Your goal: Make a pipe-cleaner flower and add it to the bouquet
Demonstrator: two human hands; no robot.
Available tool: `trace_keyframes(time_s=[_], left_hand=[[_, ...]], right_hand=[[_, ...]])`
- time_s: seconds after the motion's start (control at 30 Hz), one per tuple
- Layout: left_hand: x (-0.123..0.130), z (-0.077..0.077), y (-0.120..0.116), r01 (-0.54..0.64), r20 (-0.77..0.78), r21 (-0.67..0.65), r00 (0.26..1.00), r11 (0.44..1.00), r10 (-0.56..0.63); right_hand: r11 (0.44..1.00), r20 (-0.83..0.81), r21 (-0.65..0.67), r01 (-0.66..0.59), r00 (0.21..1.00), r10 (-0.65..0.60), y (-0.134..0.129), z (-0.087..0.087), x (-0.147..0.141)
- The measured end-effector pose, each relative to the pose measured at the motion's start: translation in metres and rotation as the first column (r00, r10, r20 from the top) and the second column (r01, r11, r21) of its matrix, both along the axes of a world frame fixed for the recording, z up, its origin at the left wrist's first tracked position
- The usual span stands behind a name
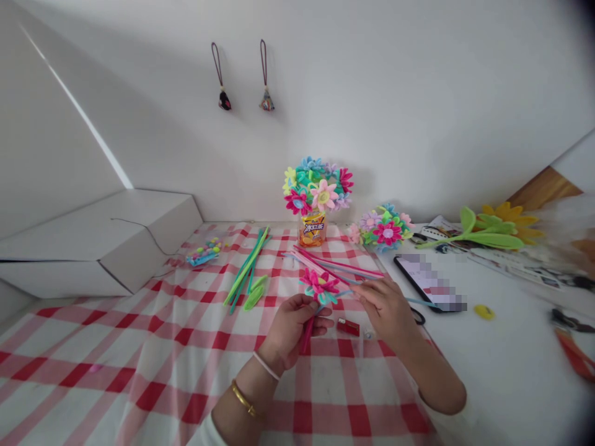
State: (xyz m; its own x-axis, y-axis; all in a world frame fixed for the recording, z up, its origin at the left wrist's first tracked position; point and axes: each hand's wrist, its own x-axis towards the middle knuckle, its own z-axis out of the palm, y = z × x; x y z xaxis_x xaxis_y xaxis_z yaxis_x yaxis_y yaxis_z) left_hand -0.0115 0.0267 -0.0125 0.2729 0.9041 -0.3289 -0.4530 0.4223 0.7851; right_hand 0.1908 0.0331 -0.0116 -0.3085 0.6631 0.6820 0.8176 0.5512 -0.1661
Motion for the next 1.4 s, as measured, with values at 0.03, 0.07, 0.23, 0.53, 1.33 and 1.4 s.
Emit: trace_keyframes(time_s=[0.03, 0.07, 0.23, 0.53, 1.33, 1.4], left_hand=[[0.0, 0.0, 0.0, 0.012, -0.001, -0.004, 1.0, 1.0, -0.012], [0.0, 0.001, -0.001, 0.022, -0.001, -0.005, 1.0, 1.0, -0.022], [0.001, 0.0, -0.002, 0.046, -0.001, 0.017, 0.999, 0.999, -0.046], [0.001, 0.003, -0.005, 0.174, -0.006, 0.008, 0.985, 0.985, -0.174], [0.004, -0.004, -0.004, 0.147, -0.101, 0.148, 0.986, 0.978, -0.133], [0.004, -0.004, -0.004, 0.157, -0.084, 0.134, 0.986, 0.978, -0.147]], right_hand=[[1.0, 0.002, -0.001, -0.006, 1.0, 0.006, 0.0, 0.0, 0.0], [1.0, 0.002, -0.002, -0.01, 1.0, 0.01, 0.0, -0.001, 0.0], [1.0, 0.01, 0.008, -0.014, 1.0, 0.014, 0.002, -0.004, -0.001], [0.995, 0.046, -0.049, -0.085, 0.995, 0.088, 0.003, -0.01, -0.004], [0.997, -0.093, -0.06, -0.056, 0.994, 0.051, -0.001, -0.009, -0.012], [0.997, -0.092, -0.057, -0.055, 0.995, 0.049, -0.001, -0.008, -0.012]])
